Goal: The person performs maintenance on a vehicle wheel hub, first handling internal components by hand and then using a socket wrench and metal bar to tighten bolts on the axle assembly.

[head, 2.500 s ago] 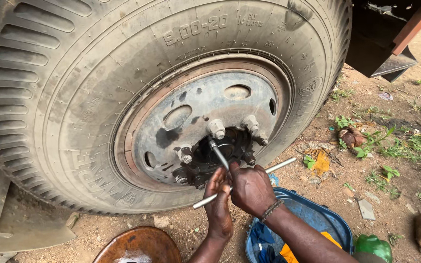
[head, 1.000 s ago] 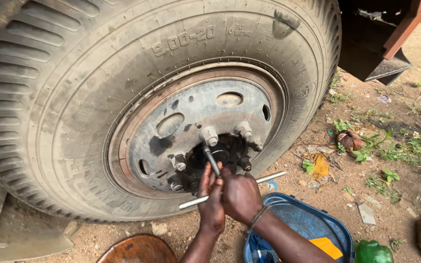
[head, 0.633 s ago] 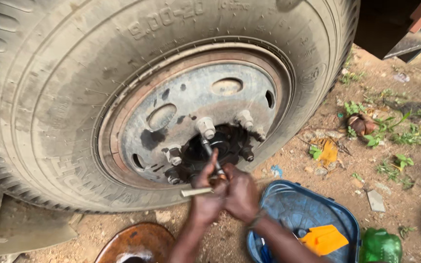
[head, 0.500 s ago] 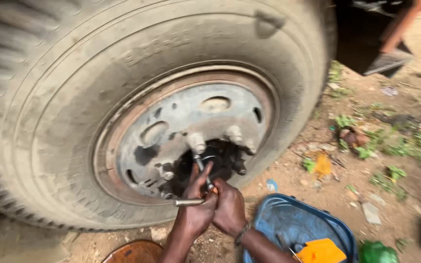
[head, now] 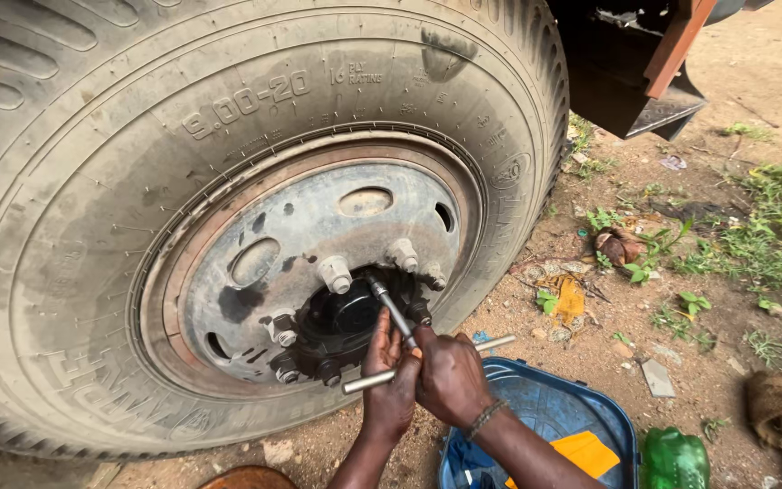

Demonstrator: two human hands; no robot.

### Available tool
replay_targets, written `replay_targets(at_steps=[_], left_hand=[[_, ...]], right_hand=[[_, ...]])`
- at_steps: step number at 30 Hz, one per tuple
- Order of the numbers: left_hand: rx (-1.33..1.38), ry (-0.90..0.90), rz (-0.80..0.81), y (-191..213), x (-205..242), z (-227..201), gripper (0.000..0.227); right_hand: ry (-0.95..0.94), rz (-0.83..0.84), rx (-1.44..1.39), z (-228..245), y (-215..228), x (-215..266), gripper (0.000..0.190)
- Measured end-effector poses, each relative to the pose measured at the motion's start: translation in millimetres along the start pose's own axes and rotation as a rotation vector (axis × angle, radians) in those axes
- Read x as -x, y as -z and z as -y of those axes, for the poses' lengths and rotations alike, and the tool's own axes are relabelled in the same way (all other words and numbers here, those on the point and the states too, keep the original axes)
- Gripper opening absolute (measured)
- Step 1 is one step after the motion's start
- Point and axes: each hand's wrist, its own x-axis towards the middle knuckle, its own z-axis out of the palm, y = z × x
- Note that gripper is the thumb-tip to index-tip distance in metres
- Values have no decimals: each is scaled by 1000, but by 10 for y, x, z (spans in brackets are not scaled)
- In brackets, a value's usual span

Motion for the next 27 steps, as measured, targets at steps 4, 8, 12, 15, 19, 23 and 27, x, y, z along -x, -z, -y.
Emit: replay_targets(at_steps=[4,8,12,15,19,23,27], left_hand=[[34,-106,12,51,-77,187,78],[107,-114,35,66,-1,274,79],[106,-71,58,83,30,80,79],[-24,23,81,100,27,-209,85],[-613,222,114,132,120,-681,114],[-623,29,-12,294,160,-1107,91],[-458,-83,-226,585,122,-1152,54]], right_hand=[[12,30,135,31,102,-155,10],[60,22,257,78,143,-119,20],[92,-70,170,108,68,-63,29],[51,-104,122,73,-75,-124,19],[-656,62,-1400,-72,-228,-153,18],[-643,112,-1970,-145,-296,-83,28],[-603,41,-1414,-182,-326,-79,25]])
